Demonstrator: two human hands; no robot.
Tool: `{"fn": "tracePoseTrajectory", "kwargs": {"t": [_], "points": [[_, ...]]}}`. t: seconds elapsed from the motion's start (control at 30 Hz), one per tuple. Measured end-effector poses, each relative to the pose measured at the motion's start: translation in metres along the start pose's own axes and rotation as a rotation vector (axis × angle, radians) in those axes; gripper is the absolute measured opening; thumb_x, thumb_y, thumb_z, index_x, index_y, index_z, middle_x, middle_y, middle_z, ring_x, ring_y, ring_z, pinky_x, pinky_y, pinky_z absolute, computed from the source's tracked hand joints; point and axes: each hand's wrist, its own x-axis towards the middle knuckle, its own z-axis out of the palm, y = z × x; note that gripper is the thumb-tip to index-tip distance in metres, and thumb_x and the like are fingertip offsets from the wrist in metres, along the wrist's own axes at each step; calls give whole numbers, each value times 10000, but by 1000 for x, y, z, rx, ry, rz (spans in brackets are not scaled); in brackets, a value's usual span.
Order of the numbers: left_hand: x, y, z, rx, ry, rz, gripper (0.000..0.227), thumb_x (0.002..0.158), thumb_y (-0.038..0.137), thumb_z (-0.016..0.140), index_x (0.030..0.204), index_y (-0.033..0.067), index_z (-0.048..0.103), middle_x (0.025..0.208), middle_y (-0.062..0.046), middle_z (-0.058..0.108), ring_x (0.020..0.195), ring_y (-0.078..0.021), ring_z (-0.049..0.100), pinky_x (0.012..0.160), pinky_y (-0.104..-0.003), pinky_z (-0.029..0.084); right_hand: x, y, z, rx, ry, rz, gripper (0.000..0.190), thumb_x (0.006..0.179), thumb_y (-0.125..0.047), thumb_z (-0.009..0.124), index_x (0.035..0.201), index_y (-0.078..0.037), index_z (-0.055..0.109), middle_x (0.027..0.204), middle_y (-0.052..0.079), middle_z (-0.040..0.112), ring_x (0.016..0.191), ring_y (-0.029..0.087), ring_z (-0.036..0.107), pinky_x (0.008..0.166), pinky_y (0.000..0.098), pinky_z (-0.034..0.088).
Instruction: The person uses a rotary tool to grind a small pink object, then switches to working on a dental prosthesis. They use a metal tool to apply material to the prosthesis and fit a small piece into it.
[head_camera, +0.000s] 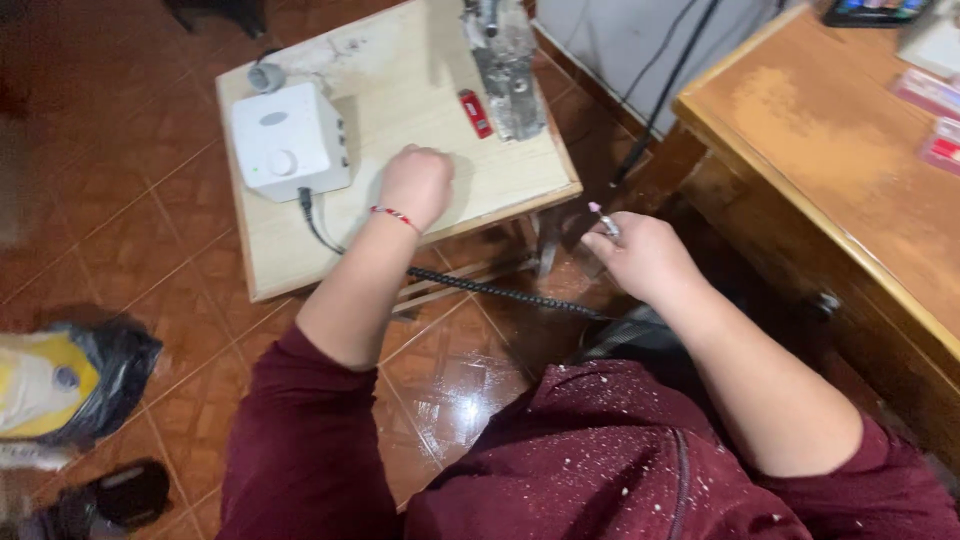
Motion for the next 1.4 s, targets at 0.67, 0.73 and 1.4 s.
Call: {"fn": "tracePoseTrajectory", "kwargs": {"t": [0.67, 0.73, 1.4], "points": [[-37, -95, 4, 406, 363, -436, 689, 946, 90, 725, 1588, 103, 476, 1525, -142, 494, 1375, -369, 437, 1245, -614, 162, -8, -15, -14, 938, -63, 111, 127, 952, -154, 696, 947, -32, 661, 620, -24, 549, 492, 95, 488, 468, 278, 419], [-35, -90, -5, 414, 349, -418, 678, 996, 152, 735, 1599, 100, 428, 1535, -156, 473, 1406, -389, 409, 1260, -611, 148, -10, -23, -20, 984, -65, 101, 114, 947, -143, 695, 950, -32, 669, 616, -18, 548, 485, 101, 491, 464, 279, 418], [-62, 78, -89, -310, 153, -445, 758, 1029, 328, 573, 1651, 45, 246, 1149, -259, 680, 938, -426, 677, 799, -535, 542, -71, -108, -89, 639, 146, -308, 655, 917, -160, 721, 1465, 1, 400, 1032, 45, 638, 949, 159, 660, 832, 302, 567]]}}
